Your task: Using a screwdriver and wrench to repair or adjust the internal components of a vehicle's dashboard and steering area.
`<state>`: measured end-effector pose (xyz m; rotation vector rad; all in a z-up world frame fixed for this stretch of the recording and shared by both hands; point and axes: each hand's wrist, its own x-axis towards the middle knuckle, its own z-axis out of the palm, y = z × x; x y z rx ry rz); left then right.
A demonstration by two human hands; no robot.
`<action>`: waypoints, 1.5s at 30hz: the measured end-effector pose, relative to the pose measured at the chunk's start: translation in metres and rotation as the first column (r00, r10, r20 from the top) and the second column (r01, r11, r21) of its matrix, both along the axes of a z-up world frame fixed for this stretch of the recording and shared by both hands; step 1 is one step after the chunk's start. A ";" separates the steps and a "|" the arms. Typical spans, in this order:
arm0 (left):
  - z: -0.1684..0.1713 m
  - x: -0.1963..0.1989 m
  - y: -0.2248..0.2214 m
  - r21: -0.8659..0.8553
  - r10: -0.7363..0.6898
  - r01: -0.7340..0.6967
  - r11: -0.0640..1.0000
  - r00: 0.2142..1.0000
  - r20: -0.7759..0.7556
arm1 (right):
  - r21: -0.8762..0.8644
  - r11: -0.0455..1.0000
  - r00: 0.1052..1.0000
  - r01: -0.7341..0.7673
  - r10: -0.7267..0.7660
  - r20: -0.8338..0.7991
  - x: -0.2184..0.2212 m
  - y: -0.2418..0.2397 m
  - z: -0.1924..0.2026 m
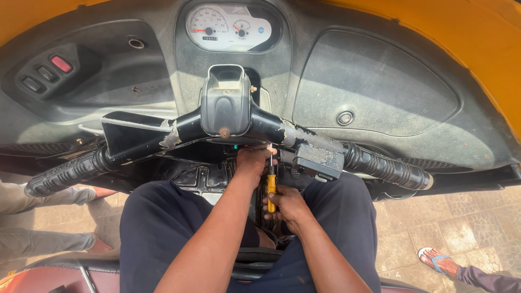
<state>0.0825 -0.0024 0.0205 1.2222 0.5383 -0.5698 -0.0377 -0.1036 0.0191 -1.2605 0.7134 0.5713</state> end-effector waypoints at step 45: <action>-0.029 0.003 -0.011 -0.053 0.033 -0.029 0.998 0.996 0.083 | -0.357 0.934 0.998 -0.018 0.041 0.055 0.007 0.010 -0.016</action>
